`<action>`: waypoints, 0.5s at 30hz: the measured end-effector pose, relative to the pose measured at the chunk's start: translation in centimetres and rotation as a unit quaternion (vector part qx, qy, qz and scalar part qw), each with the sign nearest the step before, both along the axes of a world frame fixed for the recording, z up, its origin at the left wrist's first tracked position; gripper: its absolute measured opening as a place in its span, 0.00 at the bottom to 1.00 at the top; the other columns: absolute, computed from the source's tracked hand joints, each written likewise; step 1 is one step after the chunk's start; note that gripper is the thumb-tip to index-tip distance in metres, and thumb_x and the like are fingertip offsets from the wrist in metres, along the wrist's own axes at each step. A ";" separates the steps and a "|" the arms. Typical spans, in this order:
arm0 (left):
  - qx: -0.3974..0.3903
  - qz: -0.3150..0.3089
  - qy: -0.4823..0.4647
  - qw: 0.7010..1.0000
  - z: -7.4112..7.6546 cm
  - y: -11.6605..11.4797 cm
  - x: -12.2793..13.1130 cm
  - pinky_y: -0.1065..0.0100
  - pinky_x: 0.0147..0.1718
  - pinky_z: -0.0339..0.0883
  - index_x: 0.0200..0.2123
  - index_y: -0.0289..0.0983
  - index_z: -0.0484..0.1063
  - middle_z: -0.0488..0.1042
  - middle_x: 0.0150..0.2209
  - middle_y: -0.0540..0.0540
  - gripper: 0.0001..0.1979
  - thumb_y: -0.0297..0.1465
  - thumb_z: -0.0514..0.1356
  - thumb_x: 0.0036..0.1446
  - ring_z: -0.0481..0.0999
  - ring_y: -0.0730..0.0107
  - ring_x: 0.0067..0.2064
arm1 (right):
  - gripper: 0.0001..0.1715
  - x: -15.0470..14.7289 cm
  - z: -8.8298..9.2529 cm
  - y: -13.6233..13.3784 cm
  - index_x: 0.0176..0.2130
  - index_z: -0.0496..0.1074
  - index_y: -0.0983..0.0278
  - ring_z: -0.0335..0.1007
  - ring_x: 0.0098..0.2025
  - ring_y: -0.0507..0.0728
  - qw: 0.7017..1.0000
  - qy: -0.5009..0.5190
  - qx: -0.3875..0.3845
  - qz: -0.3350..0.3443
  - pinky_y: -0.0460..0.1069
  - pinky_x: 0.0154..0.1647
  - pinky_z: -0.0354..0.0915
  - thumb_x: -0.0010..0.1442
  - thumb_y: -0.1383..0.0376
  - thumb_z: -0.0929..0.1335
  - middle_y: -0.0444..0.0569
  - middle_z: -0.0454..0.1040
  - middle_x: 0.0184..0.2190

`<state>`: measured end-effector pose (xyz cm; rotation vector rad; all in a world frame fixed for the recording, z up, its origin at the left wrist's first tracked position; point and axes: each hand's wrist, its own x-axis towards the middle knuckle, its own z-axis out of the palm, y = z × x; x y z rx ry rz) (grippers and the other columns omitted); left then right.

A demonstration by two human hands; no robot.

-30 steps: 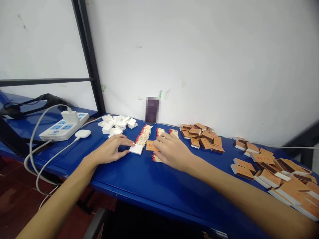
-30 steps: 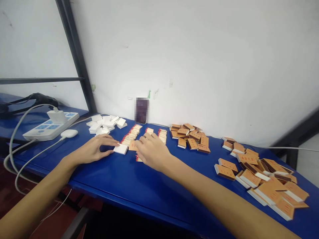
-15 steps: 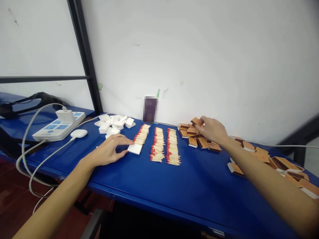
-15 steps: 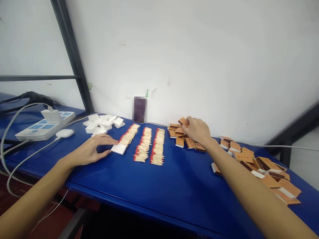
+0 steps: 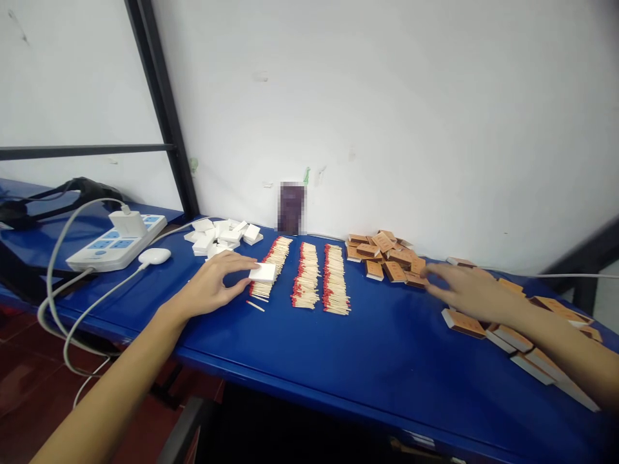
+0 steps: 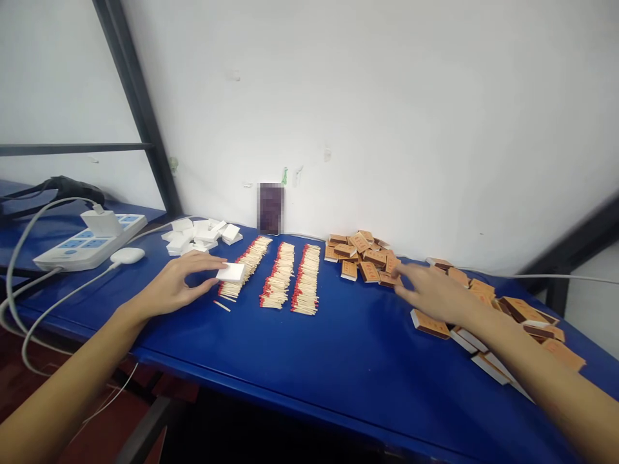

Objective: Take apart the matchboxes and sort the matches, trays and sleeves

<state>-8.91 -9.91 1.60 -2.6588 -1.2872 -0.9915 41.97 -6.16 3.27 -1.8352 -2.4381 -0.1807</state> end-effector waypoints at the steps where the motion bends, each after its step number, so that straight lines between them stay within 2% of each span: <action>1: 0.008 0.019 -0.006 1.000 0.0 0.1 0.0 0.56 0.54 0.67 0.51 0.41 0.76 0.78 0.50 0.46 0.16 0.38 0.57 0.63 0.75 0.59 0.53 | 0.21 1.1 -0.5 -1.2 0.47 0.74 0.59 0.76 0.47 0.68 1.000 -0.006 -0.007 0.014 0.60 0.45 0.68 0.61 0.55 0.61 0.54 0.80 0.46; 4: 0.038 0.103 -0.006 0.994 0.0 0.6 -0.4 0.54 0.54 0.66 0.50 0.38 0.76 0.78 0.50 0.43 0.17 0.38 0.55 0.64 0.74 0.55 0.52 | 0.25 4.2 -2.8 -4.4 0.55 0.73 0.56 0.73 0.55 0.70 0.998 -0.024 0.021 0.057 0.63 0.53 0.68 0.61 0.54 0.63 0.54 0.77 0.53; 8: 0.043 0.212 0.020 0.976 -0.5 1.9 -1.6 0.51 0.53 0.64 0.51 0.37 0.75 0.78 0.50 0.40 0.19 0.38 0.53 0.62 0.73 0.49 0.52 | 0.26 5.7 -5.8 -7.3 0.55 0.75 0.52 0.78 0.46 0.70 0.986 -0.039 0.113 0.116 0.62 0.42 0.72 0.58 0.64 0.64 0.56 0.75 0.57; 10: 0.025 0.238 0.032 0.970 -0.9 2.4 -2.0 0.50 0.52 0.64 0.52 0.37 0.75 0.78 0.49 0.39 0.20 0.39 0.54 0.61 0.72 0.47 0.52 | 0.30 4.6 -6.3 -8.4 0.55 0.75 0.51 0.79 0.43 0.69 0.973 -0.061 0.166 0.147 0.62 0.38 0.72 0.55 0.69 0.62 0.56 0.74 0.57; 12: 0.015 0.256 0.039 0.966 -1.2 2.7 -2.2 0.50 0.52 0.64 0.52 0.38 0.75 0.77 0.48 0.38 0.21 0.40 0.54 0.61 0.72 0.46 0.52 | 0.33 2.7 -6.2 -9.5 0.55 0.74 0.49 0.79 0.44 0.68 0.962 -0.088 0.195 0.169 0.62 0.37 0.71 0.55 0.72 0.61 0.54 0.75 0.56; 15: 0.008 0.294 0.045 0.955 -1.4 2.8 -2.3 0.50 0.51 0.64 0.53 0.38 0.74 0.75 0.46 0.38 0.22 0.40 0.54 0.60 0.71 0.47 0.51 | 0.34 -0.2 -5.3 -10.5 0.56 0.73 0.48 0.78 0.43 0.66 0.959 -0.104 0.187 0.184 0.60 0.36 0.71 0.56 0.73 0.60 0.51 0.75 0.56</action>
